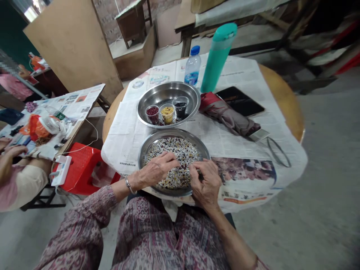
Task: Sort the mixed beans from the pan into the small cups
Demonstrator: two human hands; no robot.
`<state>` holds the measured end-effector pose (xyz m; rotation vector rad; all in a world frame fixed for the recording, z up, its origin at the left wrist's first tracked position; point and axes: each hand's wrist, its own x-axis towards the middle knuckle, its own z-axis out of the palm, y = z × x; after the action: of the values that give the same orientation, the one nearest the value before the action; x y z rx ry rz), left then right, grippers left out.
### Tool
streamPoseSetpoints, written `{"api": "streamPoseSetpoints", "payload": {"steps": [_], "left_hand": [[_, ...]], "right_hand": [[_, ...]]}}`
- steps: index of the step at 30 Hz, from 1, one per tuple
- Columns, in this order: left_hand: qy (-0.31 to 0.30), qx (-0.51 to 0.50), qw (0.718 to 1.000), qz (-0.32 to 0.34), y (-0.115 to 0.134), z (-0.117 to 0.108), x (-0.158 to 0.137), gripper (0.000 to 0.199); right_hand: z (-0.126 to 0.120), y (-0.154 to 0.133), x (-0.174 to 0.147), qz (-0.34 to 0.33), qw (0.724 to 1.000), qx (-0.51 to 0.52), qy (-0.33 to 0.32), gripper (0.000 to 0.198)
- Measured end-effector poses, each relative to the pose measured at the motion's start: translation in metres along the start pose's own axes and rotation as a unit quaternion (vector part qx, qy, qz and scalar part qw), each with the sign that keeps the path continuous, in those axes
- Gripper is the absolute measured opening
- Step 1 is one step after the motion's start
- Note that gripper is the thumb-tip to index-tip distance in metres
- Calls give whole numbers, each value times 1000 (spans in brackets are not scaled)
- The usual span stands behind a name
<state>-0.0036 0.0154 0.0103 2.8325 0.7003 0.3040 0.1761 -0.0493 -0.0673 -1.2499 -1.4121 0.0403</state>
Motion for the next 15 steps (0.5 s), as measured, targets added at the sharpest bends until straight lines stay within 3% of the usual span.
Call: {"api": "streamPoseSetpoints", "payload": {"steps": [5,9,13,15], "left_hand": [[95,-37,995,-24,-20,-17,20,25],[162,20,984,-78,-54,-44,53,19],[147,122,966,-172,-107,-60,95,16],[107,151,961,-206,-131,-60,111,10]], "right_hand": [[-1,0,0,1,1000,-3,-4,10],[-2,-2,1,4,1000,2,-7,10],[-2,-2,1,3,1000,2,-8,10],[-3,-2,2,2,1000,0,-8,10]]}}
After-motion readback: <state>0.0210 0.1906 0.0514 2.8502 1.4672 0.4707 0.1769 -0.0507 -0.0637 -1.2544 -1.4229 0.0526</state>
